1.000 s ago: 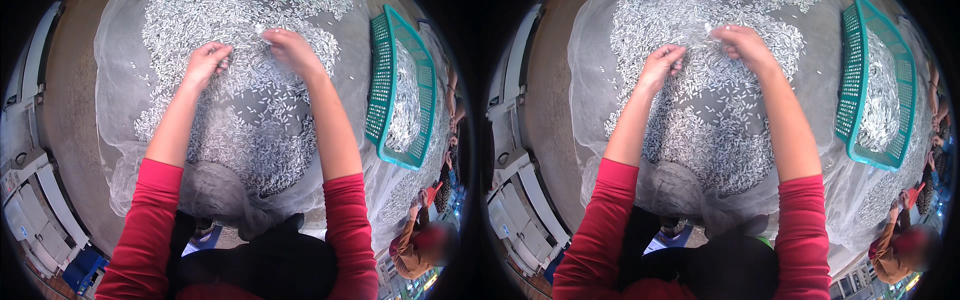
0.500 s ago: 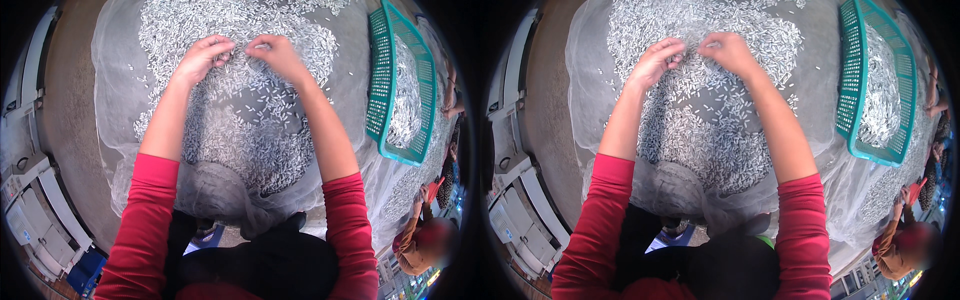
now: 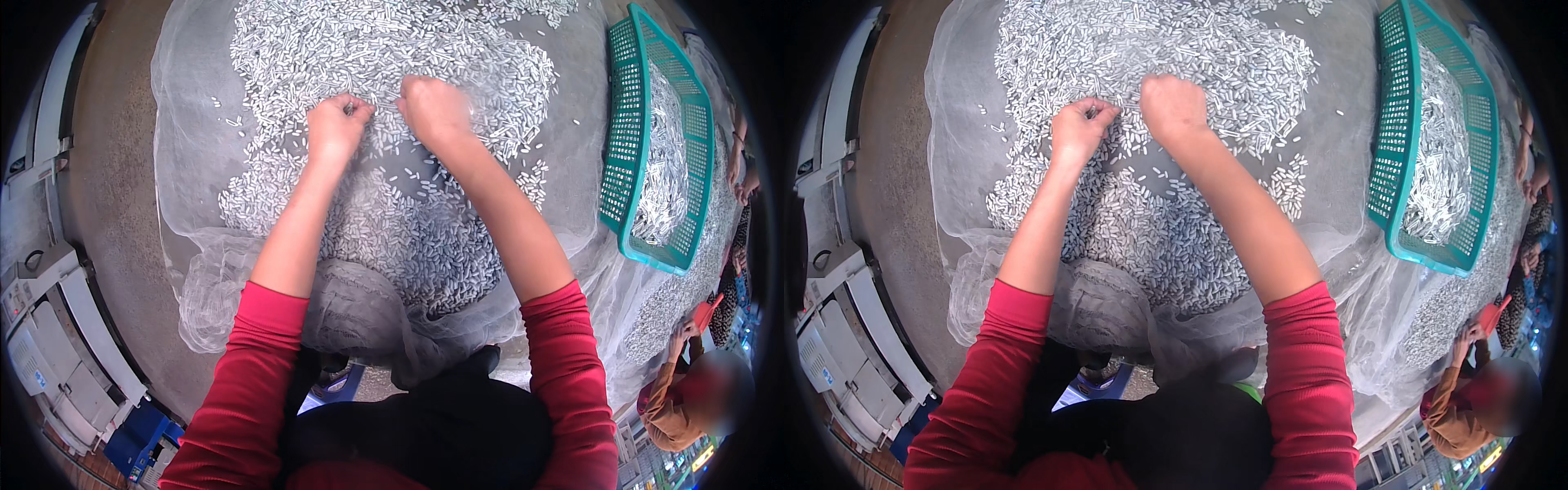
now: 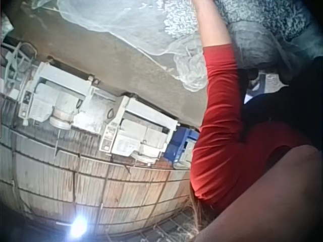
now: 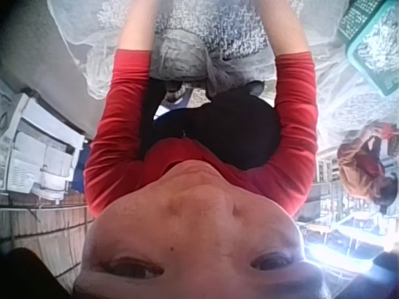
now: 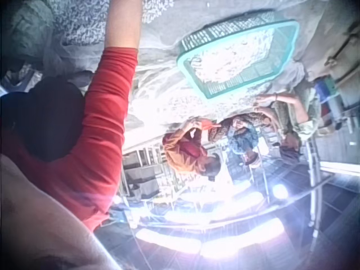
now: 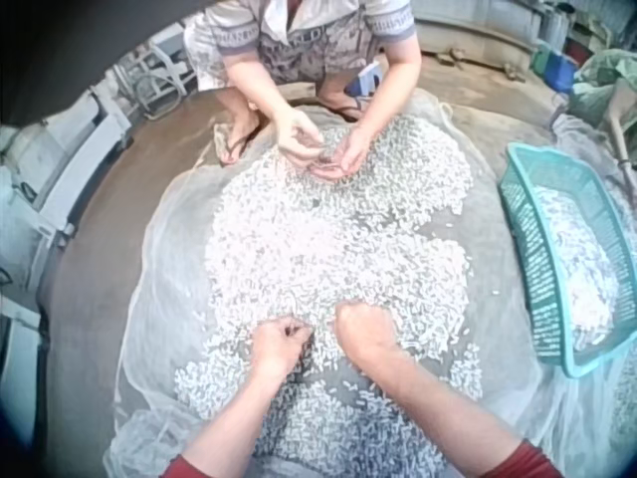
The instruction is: The person repeatedly picks up small silver cylindrical parts from a large pile on a white sheet and places them into a green plastic basket. The hands work continuously over the pile, transferring parts one by one or in small handfuls.
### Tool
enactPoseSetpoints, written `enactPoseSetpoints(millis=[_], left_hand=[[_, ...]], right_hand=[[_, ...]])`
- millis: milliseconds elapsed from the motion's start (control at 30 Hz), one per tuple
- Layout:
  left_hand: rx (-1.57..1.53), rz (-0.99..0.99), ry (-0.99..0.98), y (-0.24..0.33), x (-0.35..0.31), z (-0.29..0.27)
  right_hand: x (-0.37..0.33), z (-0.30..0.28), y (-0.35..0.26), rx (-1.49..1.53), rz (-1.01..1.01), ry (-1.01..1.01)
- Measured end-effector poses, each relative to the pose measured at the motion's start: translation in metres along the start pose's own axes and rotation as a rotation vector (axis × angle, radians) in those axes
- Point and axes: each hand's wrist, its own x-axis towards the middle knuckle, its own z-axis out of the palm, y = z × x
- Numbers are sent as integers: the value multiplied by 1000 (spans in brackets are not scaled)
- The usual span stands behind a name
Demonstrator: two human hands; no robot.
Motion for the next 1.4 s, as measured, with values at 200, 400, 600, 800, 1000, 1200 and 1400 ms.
enactPoseSetpoints(millis=[200,400,600,800,1000,1200,1400], left_hand=[[277,258,167,1,-3,12],[-237,11,-186,-2,1,-2],[-1018,-76,-813,10,-16,-3],[-592,-51,-593,45,-30,56],[-664,-43,-579,66,-42,99],[-815,-226,-602,69,-39,105],[-162,375,-174,73,-45,124]], right_hand=[[-10,-27,40,1023,341,-267],[-69,-72,106,2033,131,-284],[-97,-69,138,986,477,-64],[-116,-47,117,-10,343,-18],[-116,-34,116,-8,263,-3],[-132,-66,120,656,514,110],[-162,-191,166,218,354,908]])
